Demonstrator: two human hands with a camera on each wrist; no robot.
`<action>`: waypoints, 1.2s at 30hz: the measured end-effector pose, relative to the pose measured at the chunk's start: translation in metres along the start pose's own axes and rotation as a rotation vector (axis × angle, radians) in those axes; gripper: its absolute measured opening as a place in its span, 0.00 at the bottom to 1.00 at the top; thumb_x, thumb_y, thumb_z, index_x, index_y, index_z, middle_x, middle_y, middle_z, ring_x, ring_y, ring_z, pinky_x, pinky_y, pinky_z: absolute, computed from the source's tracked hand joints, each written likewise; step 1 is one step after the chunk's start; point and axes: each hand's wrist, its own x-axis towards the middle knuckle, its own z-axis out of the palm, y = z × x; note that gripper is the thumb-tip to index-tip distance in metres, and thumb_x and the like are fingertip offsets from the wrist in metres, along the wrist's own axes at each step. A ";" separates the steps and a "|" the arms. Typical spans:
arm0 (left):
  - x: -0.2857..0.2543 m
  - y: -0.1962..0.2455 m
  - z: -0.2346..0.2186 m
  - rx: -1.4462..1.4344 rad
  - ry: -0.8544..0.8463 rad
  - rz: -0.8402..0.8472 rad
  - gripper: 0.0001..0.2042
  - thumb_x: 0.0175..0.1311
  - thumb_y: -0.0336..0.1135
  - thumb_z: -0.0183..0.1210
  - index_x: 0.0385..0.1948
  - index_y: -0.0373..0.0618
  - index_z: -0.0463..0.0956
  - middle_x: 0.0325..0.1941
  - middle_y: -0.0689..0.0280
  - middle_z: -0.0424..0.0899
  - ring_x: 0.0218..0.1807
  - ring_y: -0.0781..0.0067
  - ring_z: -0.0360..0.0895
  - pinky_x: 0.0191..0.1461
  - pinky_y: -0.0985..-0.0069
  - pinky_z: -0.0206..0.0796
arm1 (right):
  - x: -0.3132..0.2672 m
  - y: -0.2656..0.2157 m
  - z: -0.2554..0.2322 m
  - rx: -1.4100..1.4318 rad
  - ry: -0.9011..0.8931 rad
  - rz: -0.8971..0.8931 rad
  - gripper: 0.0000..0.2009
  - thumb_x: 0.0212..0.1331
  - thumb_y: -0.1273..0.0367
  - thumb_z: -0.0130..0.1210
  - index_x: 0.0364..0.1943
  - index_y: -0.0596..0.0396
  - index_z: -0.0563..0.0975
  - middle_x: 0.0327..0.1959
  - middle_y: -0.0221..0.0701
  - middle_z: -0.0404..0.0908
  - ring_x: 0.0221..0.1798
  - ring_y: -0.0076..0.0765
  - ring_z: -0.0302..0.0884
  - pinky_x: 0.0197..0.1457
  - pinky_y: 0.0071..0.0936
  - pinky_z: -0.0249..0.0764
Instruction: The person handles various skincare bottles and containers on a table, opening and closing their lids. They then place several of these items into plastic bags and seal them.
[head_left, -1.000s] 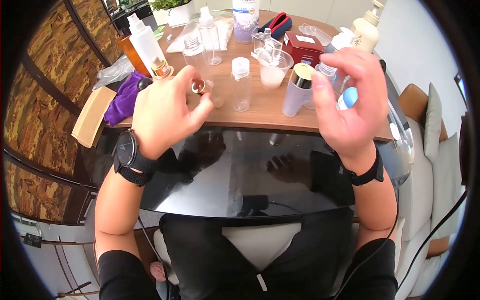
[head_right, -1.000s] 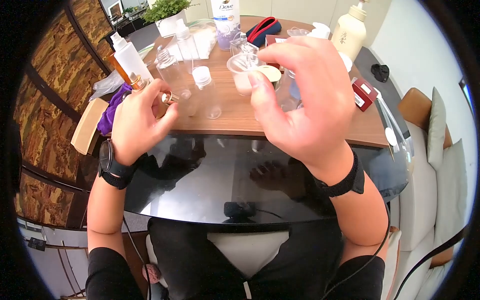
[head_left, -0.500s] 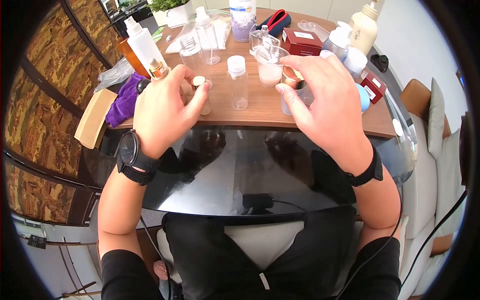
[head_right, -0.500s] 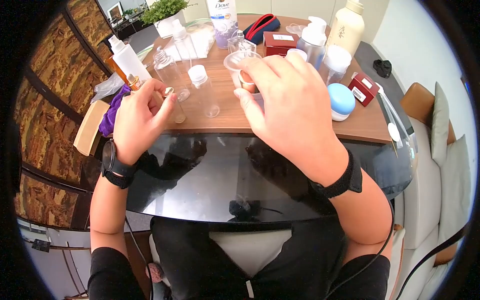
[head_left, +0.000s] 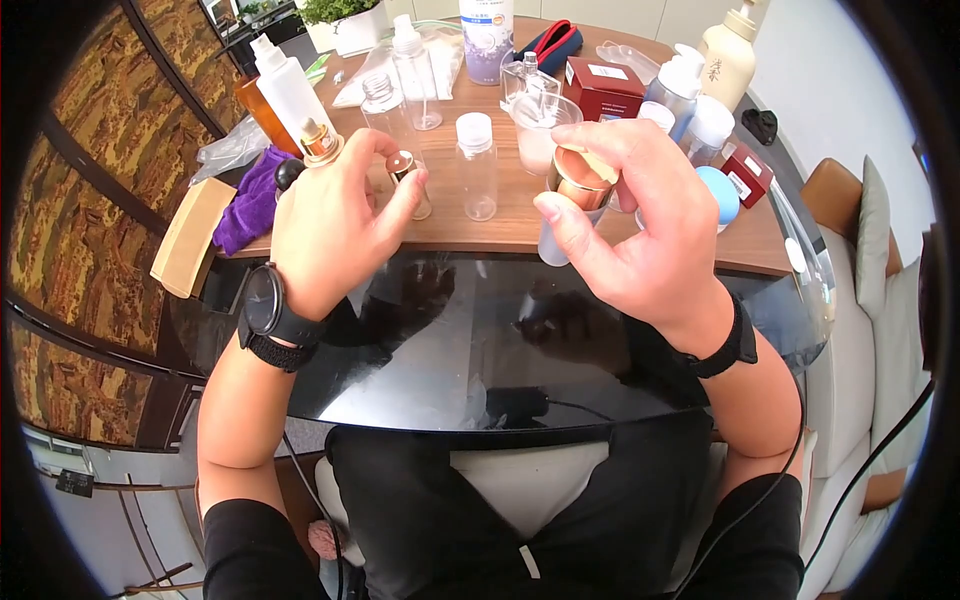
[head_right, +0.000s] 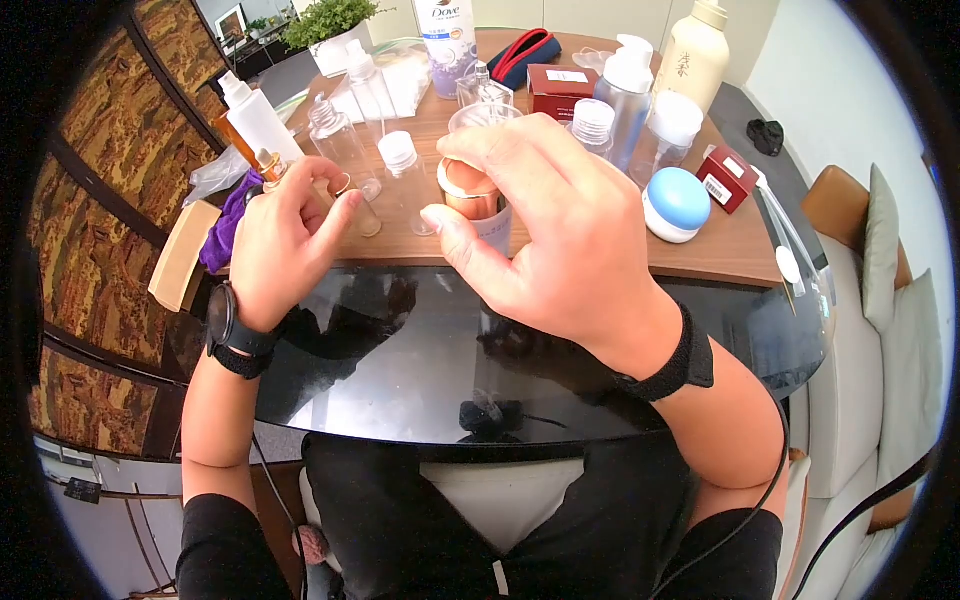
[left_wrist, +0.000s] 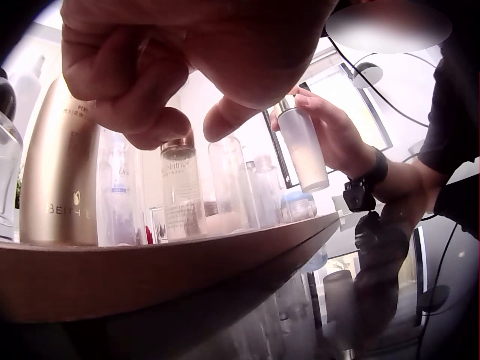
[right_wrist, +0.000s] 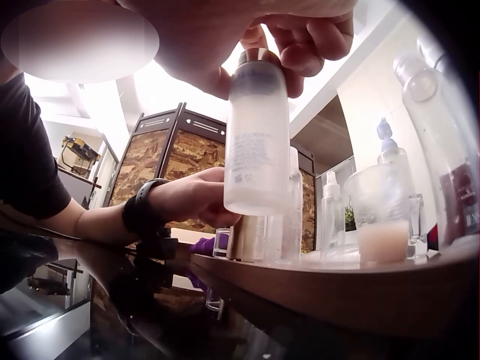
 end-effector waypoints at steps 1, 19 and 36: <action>0.000 0.003 -0.002 -0.012 0.019 -0.008 0.15 0.64 0.41 0.64 0.45 0.41 0.76 0.13 0.66 0.66 0.16 0.72 0.63 0.24 0.72 0.55 | 0.000 -0.001 -0.001 0.003 -0.005 0.000 0.19 0.49 0.74 0.66 0.48 0.55 0.80 0.39 0.30 0.81 0.31 0.25 0.71 0.27 0.20 0.64; -0.011 0.011 -0.010 -0.186 0.160 0.602 0.29 0.44 0.35 0.77 0.51 0.37 0.78 0.36 0.56 0.85 0.31 0.59 0.82 0.36 0.70 0.73 | -0.012 -0.010 0.015 0.703 0.009 0.362 0.16 0.60 0.66 0.67 0.47 0.58 0.77 0.29 0.24 0.77 0.28 0.13 0.70 0.31 0.15 0.68; -0.008 0.008 -0.009 -0.219 0.054 0.583 0.26 0.49 0.42 0.74 0.48 0.36 0.80 0.42 0.53 0.87 0.39 0.55 0.86 0.44 0.70 0.76 | -0.009 -0.011 -0.003 0.651 -0.299 0.535 0.31 0.60 0.61 0.65 0.63 0.62 0.66 0.59 0.37 0.74 0.54 0.29 0.73 0.58 0.29 0.67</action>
